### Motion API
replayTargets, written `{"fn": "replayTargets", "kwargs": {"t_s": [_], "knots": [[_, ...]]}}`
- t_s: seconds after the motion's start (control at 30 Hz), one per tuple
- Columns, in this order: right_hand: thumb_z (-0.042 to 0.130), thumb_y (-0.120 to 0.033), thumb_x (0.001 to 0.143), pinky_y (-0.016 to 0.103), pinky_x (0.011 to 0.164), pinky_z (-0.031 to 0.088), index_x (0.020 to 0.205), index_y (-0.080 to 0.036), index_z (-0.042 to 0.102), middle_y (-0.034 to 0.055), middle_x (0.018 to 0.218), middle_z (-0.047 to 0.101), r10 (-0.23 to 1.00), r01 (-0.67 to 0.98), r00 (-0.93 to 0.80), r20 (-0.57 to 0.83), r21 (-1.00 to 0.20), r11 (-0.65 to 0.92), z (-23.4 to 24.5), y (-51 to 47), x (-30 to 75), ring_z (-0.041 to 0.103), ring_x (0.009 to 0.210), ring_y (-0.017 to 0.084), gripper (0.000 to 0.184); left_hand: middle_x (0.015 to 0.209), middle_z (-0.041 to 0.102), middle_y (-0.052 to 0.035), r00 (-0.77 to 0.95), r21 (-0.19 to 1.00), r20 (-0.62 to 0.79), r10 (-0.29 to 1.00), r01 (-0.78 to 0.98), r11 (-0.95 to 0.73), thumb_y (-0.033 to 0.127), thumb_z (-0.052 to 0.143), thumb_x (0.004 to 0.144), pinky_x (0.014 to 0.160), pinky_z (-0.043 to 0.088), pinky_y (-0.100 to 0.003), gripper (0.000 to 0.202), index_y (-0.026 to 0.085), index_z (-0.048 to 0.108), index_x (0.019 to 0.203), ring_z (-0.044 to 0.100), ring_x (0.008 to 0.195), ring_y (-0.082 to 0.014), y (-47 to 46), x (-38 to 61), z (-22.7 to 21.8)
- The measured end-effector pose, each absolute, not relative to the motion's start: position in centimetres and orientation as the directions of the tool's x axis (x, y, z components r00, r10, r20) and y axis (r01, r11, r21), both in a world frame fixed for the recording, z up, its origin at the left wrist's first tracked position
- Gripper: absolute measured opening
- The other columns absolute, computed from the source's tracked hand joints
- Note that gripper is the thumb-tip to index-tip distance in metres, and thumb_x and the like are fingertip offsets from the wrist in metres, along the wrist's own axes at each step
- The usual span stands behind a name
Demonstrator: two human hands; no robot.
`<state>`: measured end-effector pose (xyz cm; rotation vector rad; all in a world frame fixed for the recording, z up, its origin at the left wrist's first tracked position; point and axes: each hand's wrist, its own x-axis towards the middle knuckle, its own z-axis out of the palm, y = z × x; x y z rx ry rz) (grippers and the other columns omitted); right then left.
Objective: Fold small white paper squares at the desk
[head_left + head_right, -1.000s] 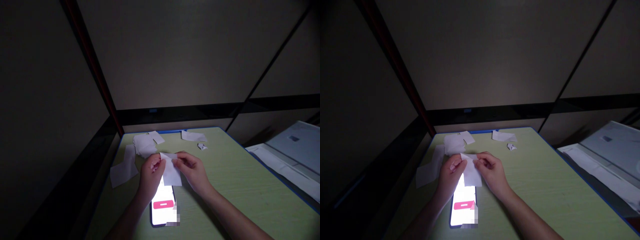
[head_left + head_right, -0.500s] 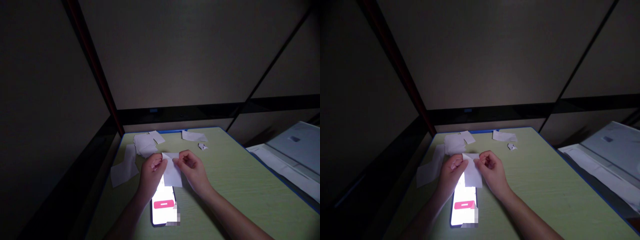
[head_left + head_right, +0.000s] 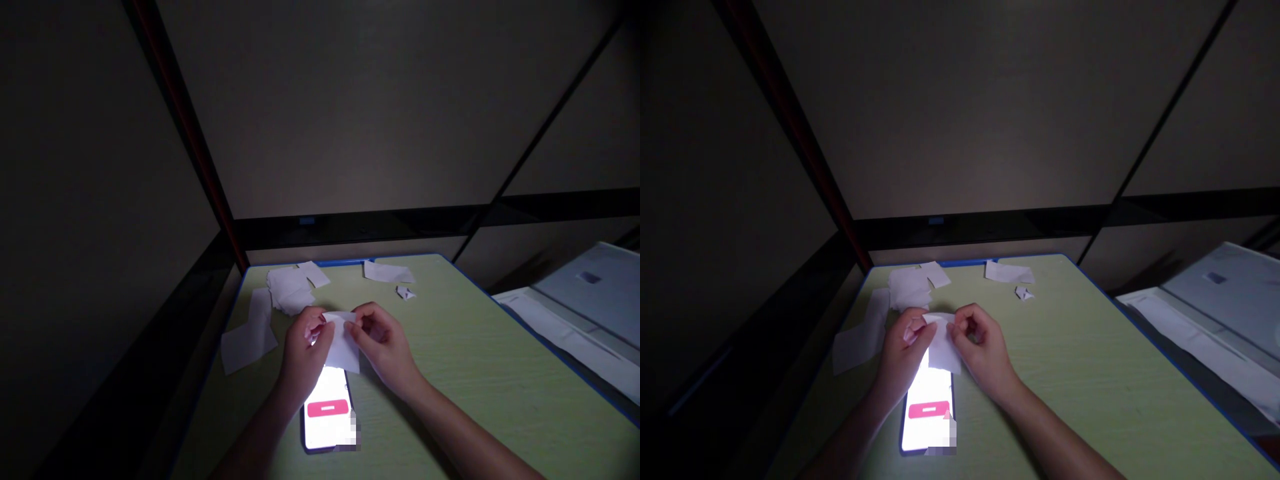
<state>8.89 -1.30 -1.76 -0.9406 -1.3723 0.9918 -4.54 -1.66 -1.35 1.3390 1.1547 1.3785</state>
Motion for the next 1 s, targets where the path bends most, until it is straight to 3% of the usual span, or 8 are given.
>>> {"fn": "replayTargets", "kwargs": {"t_s": [0.27,0.57,0.8,0.9,1.0], "knots": [[0.058,-0.017,0.075,0.023,0.052,0.033,0.077,-0.019,0.058,-0.0009,0.07,0.052,0.944,-0.041,-0.069,0.322,-0.947,0.319,-2.02,-1.07,9.29,0.045,0.061,0.012,0.004,0.069,0.058,0.0005,0.001,0.981,0.195,0.981,-0.016,-0.195,0.015,0.054,0.071,0.061,0.041,-0.02,0.006,0.015,0.056,0.077,0.054,0.067,-0.0126,-1.4,-4.85,-1.14],[0.057,-0.022,0.077,0.023,0.052,0.033,0.079,-0.019,0.06,-0.001,0.068,0.055,0.96,-0.094,-0.053,0.274,-0.959,0.269,-1.9,-0.95,9.55,0.046,0.06,0.012,0.005,0.079,0.062,-0.0033,0.047,0.99,0.134,0.99,-0.052,-0.131,0.019,0.054,0.072,0.066,0.041,-0.022,0.015,0.014,0.062,0.084,0.055,0.074,-0.015,-1.38,-4.99,-1.09],[0.05,-0.02,0.078,0.026,0.06,0.039,0.079,-0.018,0.065,0.0022,0.073,0.06,0.962,-0.151,-0.08,0.263,-0.957,0.249,-2.48,-0.64,9.82,0.051,0.068,0.015,0.015,0.061,0.056,0.0001,-0.004,0.997,0.04,0.999,-0.066,-0.04,0.025,0.052,0.073,0.052,0.035,-0.02,0.017,0.013,0.062,0.077,0.048,0.056,-0.0114,-1.61,-5.06,-0.76],[0.055,-0.026,0.078,0.026,0.058,0.039,0.068,-0.018,0.061,0.0002,0.063,0.057,0.966,-0.11,-0.074,0.249,-0.964,0.24,-2.09,-0.64,9.66,0.05,0.061,0.014,0.014,0.057,0.054,0.0015,0.018,0.998,0.033,0.999,-0.057,-0.032,0.027,0.054,0.072,0.048,0.033,-0.019,0.015,0.014,0.06,0.071,0.046,0.051,-0.01,-1.59,-5.01,-0.65],[0.062,-0.031,0.074,0.025,0.053,0.037,0.067,-0.018,0.058,-0.0016,0.058,0.054,0.974,-0.088,-0.063,0.219,-0.973,0.213,-1.59,-0.7,9.38,0.047,0.056,0.012,0.015,0.055,0.052,0.0025,0.04,0.998,0.063,0.997,-0.024,-0.062,0.026,0.056,0.071,0.047,0.032,-0.019,0.014,0.014,0.058,0.065,0.045,0.05,-0.0092,-1.52,-4.95,-0.61]]}}
